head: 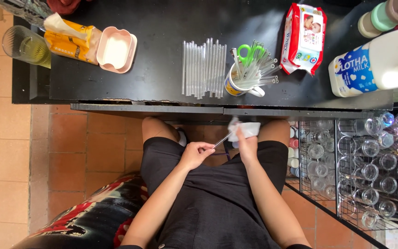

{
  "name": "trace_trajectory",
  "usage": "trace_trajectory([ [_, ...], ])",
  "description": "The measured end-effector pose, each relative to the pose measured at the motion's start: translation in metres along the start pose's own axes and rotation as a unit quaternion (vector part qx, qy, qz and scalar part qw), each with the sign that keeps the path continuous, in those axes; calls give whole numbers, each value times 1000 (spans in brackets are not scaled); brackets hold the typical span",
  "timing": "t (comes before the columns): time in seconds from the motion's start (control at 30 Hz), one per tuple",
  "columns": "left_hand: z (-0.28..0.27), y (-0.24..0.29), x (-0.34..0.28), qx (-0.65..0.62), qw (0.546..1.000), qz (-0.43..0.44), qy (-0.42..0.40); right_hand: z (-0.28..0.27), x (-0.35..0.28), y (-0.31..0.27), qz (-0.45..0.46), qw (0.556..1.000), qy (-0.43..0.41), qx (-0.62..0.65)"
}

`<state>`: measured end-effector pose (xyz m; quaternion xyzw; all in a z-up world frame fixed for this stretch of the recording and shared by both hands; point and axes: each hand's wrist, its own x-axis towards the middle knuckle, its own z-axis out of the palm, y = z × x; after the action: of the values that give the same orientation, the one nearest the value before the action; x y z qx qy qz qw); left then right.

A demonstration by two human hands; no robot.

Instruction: Cleaning reusable glass straws using a cleaning brush and a wipe.

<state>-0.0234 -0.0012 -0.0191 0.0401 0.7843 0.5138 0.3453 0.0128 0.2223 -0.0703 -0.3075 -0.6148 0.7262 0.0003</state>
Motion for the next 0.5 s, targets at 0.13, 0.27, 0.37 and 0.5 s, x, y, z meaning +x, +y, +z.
trace_trajectory([
  [0.13, 1, -4, 1, -1, 1000, 15, -1, -7, 9, 10, 31, 991, 92, 95],
  [0.27, 2, -10, 2, -8, 1000, 27, 11, -1, -1, 1, 42, 993, 11, 113],
  [0.37, 1, -10, 0, -21, 999, 34, 18, 6, -10, -2, 27, 998, -52, 30],
  [0.5, 3, -16, 5, -34, 998, 40, 20, 13, -16, -4, -36, 970, -221, -96],
])
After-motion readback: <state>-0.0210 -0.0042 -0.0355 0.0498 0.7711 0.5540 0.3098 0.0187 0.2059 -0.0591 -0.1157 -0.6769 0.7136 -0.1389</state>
